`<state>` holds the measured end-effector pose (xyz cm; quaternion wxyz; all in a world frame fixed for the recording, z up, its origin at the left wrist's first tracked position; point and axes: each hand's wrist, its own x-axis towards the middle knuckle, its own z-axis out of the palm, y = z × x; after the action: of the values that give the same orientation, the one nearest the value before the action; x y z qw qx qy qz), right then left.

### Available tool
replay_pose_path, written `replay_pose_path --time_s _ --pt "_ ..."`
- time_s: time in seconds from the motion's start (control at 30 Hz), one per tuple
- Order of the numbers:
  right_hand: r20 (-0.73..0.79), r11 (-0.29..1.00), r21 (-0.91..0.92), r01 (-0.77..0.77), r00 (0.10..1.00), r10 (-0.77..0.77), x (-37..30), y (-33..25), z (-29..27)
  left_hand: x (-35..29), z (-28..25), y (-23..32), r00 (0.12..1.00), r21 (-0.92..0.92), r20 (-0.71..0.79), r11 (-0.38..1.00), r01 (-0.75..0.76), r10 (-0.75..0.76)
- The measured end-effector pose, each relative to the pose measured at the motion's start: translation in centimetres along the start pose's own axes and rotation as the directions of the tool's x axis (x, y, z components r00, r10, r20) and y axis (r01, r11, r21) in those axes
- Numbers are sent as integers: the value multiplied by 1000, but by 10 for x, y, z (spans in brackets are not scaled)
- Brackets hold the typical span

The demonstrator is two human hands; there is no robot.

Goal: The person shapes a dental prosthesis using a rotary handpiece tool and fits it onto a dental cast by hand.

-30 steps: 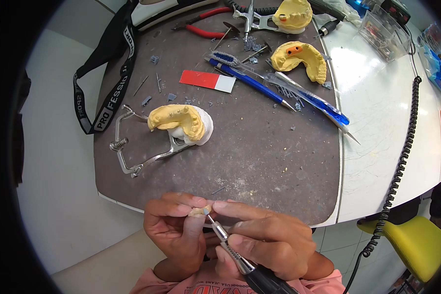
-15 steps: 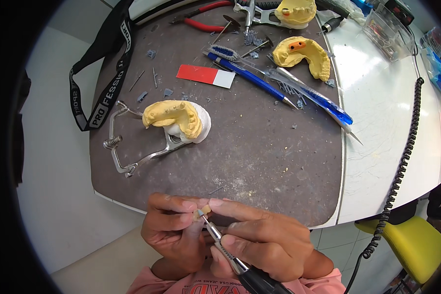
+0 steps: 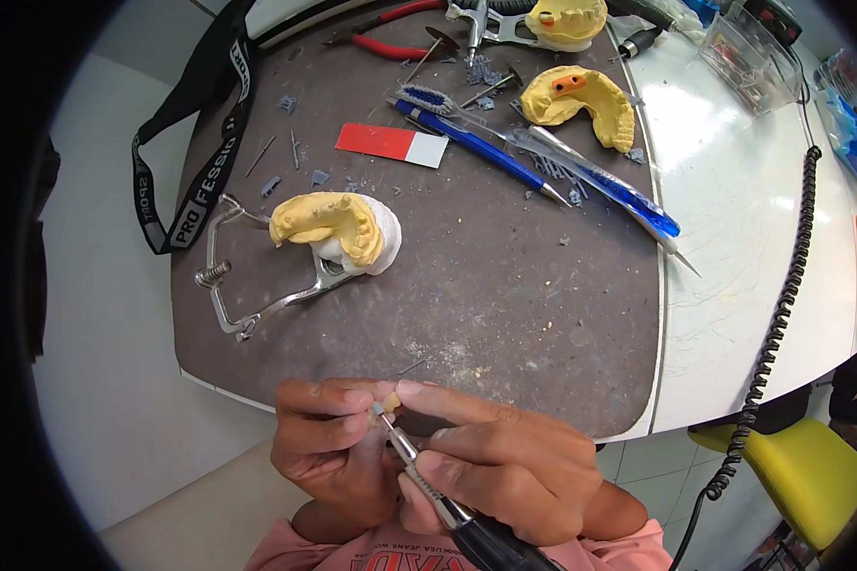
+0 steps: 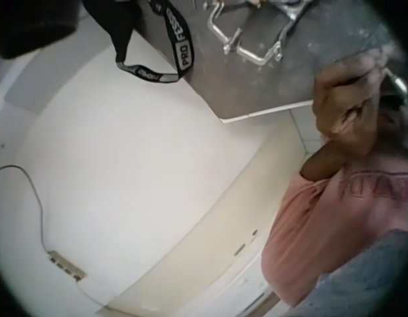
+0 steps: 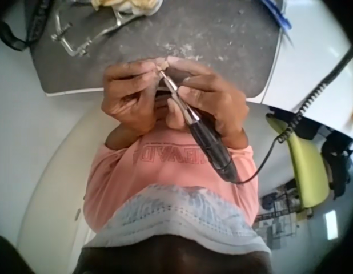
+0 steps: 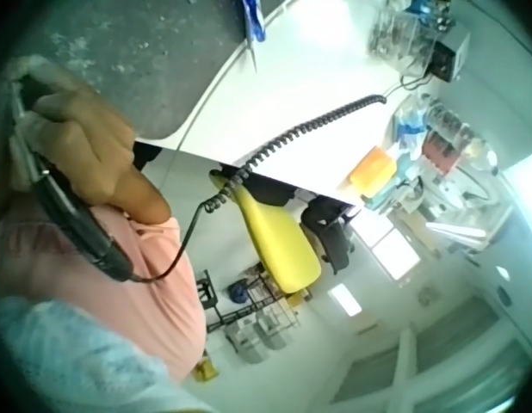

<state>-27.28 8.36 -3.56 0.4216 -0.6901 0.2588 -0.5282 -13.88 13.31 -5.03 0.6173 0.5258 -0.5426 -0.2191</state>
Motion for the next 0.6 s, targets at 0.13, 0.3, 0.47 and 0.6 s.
replay_pose_path --time_s 0.13,0.3,0.47,0.6 --pt "12 1000 -2 9 1000 -9 0 1 1 0 1 -3 996 -129 -80 990 -60 50" --pt "11 1000 -12 16 1000 -15 1 0 -1 -1 1 -3 995 -136 -83 988 -66 55" --pt "17 1000 21 -16 1000 16 1 1 -4 0 1 0 1000 12 -13 1000 -24 24" --pt "19 1000 6 -12 1000 12 -1 1 -2 -1 1 -2 999 33 0 998 -50 50"
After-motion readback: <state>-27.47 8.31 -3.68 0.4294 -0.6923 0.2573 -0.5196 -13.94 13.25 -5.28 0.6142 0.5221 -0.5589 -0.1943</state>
